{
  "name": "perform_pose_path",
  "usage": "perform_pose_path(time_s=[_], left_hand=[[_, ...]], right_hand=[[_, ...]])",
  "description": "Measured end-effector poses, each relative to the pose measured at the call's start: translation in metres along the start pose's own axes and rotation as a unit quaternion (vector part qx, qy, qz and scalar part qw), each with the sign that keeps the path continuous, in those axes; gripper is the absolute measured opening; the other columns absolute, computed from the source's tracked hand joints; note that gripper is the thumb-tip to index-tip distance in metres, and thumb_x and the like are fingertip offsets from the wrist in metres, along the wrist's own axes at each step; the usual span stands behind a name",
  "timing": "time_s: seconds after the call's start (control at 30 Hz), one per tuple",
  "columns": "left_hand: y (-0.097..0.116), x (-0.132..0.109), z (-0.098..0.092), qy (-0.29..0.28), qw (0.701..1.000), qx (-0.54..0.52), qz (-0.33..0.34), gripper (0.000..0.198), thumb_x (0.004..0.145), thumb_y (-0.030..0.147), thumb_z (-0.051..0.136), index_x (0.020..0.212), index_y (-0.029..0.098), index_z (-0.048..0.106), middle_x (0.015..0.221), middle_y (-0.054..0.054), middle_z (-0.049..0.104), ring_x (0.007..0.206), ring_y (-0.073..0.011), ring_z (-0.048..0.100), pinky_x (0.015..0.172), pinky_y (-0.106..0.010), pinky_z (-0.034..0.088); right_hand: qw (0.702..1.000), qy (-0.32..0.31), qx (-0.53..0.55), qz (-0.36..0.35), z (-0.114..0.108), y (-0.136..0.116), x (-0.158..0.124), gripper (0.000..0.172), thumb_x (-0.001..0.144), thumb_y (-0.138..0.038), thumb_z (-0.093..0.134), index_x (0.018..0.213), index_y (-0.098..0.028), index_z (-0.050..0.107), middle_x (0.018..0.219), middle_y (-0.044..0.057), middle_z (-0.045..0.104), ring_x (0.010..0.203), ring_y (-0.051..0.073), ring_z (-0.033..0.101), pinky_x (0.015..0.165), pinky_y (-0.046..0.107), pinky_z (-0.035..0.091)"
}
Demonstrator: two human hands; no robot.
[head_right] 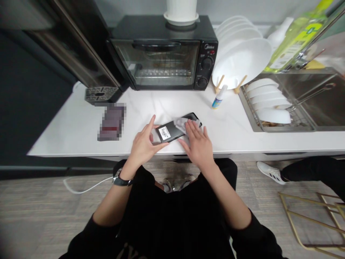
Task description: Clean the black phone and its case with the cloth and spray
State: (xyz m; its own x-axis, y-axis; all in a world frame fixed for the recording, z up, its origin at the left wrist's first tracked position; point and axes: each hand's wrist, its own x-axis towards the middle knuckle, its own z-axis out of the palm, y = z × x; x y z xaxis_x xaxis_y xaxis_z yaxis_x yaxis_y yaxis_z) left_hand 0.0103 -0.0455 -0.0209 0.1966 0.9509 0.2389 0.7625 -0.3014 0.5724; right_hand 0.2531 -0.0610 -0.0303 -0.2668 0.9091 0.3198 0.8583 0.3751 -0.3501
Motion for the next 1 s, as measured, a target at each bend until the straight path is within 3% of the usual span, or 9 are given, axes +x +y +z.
perform_pose_path(time_s=[0.1, 0.17, 0.33, 0.43, 0.57, 0.67, 0.77, 0.87, 1.0], left_hand=[[0.0, 0.0, 0.0, 0.0, 1.0, -0.01, -0.005, 0.114, 0.084, 0.048, 0.086, 0.172, 0.03, 0.017, 0.144, -0.008, 0.067, 0.113, -0.0267, 0.07, 0.098, -0.041, 0.054], [-0.001, 0.001, 0.0, -0.004, 1.0, -0.014, -0.006, 0.114, 0.084, 0.047, 0.086, 0.172, 0.03, 0.016, 0.144, -0.009, 0.067, 0.112, -0.0262, 0.07, 0.097, -0.041, 0.054], [-0.003, 0.0, -0.001, -0.018, 1.0, 0.008, 0.004, 0.104, 0.089, 0.032, 0.073, 0.173, 0.027, 0.012, 0.144, -0.011, 0.066, 0.116, -0.0282, 0.07, 0.097, -0.042, 0.055], [-0.003, -0.001, -0.002, -0.015, 1.0, 0.016, 0.005, 0.104, 0.088, 0.024, 0.069, 0.173, 0.028, 0.01, 0.143, -0.009, 0.067, 0.125, -0.0295, 0.068, 0.1, -0.043, 0.055], [-0.001, 0.0, -0.002, -0.016, 1.0, -0.003, 0.017, 0.113, 0.086, 0.035, 0.082, 0.173, 0.031, 0.009, 0.146, -0.008, 0.067, 0.123, -0.0287, 0.069, 0.103, -0.044, 0.054], [0.0, 0.001, -0.001, -0.01, 1.0, -0.008, 0.012, 0.118, 0.084, 0.047, 0.086, 0.173, 0.033, 0.01, 0.145, -0.008, 0.068, 0.116, -0.0287, 0.071, 0.102, -0.045, 0.054], [0.001, 0.001, -0.001, -0.011, 1.0, -0.006, 0.013, 0.117, 0.085, 0.048, 0.086, 0.173, 0.032, 0.011, 0.144, -0.008, 0.068, 0.116, -0.0289, 0.07, 0.101, -0.045, 0.054], [0.0, 0.001, -0.002, -0.015, 1.0, 0.0, 0.018, 0.115, 0.086, 0.049, 0.084, 0.173, 0.031, 0.011, 0.144, -0.008, 0.067, 0.116, -0.0284, 0.07, 0.101, -0.043, 0.053], [-0.004, 0.001, -0.002, -0.027, 0.999, 0.008, 0.025, 0.11, 0.089, 0.037, 0.078, 0.173, 0.029, 0.008, 0.146, -0.01, 0.066, 0.122, -0.029, 0.07, 0.102, -0.044, 0.054]], right_hand=[[0.998, 0.039, -0.027, 0.051, 0.003, 0.015, 0.018, 0.073, 0.109, -0.062, 0.038, 0.163, -0.013, 0.045, 0.165, 0.019, 0.049, 0.159, 0.039, 0.041, 0.129, 0.072, 0.026], [0.998, 0.044, -0.024, 0.042, 0.01, 0.004, 0.03, 0.076, 0.108, -0.065, 0.04, 0.16, -0.01, 0.048, 0.164, 0.02, 0.05, 0.159, 0.04, 0.04, 0.13, 0.07, 0.024], [0.995, -0.028, 0.044, -0.086, 0.026, -0.061, 0.031, 0.07, 0.11, -0.058, 0.04, 0.157, -0.007, 0.051, 0.164, 0.019, 0.051, 0.158, 0.032, 0.044, 0.134, 0.059, 0.026], [0.984, -0.065, 0.069, -0.149, 0.022, -0.073, 0.014, 0.069, 0.11, -0.057, 0.04, 0.159, -0.009, 0.05, 0.166, 0.016, 0.049, 0.16, 0.028, 0.041, 0.134, 0.054, 0.03], [0.985, -0.066, 0.049, -0.154, 0.004, -0.033, 0.0, 0.067, 0.11, -0.057, 0.042, 0.166, -0.02, 0.04, 0.17, 0.008, 0.044, 0.16, 0.026, 0.041, 0.132, 0.055, 0.035], [0.997, -0.02, -0.011, -0.071, -0.006, 0.007, 0.005, 0.067, 0.111, -0.058, 0.039, 0.165, -0.018, 0.042, 0.168, 0.012, 0.047, 0.156, 0.032, 0.046, 0.129, 0.061, 0.037], [0.999, 0.015, -0.051, -0.006, -0.004, 0.024, 0.019, 0.075, 0.109, -0.064, 0.037, 0.164, -0.013, 0.043, 0.167, 0.016, 0.047, 0.156, 0.037, 0.045, 0.128, 0.066, 0.035], [0.999, 0.008, -0.042, -0.018, 0.008, 0.004, 0.03, 0.082, 0.106, -0.069, 0.039, 0.163, -0.01, 0.044, 0.168, 0.018, 0.045, 0.159, 0.037, 0.04, 0.132, 0.064, 0.029], [0.99, -0.042, 0.035, -0.129, 0.021, -0.049, 0.026, 0.077, 0.107, -0.065, 0.043, 0.159, -0.009, 0.05, 0.166, 0.018, 0.048, 0.159, 0.031, 0.042, 0.135, 0.057, 0.026]])
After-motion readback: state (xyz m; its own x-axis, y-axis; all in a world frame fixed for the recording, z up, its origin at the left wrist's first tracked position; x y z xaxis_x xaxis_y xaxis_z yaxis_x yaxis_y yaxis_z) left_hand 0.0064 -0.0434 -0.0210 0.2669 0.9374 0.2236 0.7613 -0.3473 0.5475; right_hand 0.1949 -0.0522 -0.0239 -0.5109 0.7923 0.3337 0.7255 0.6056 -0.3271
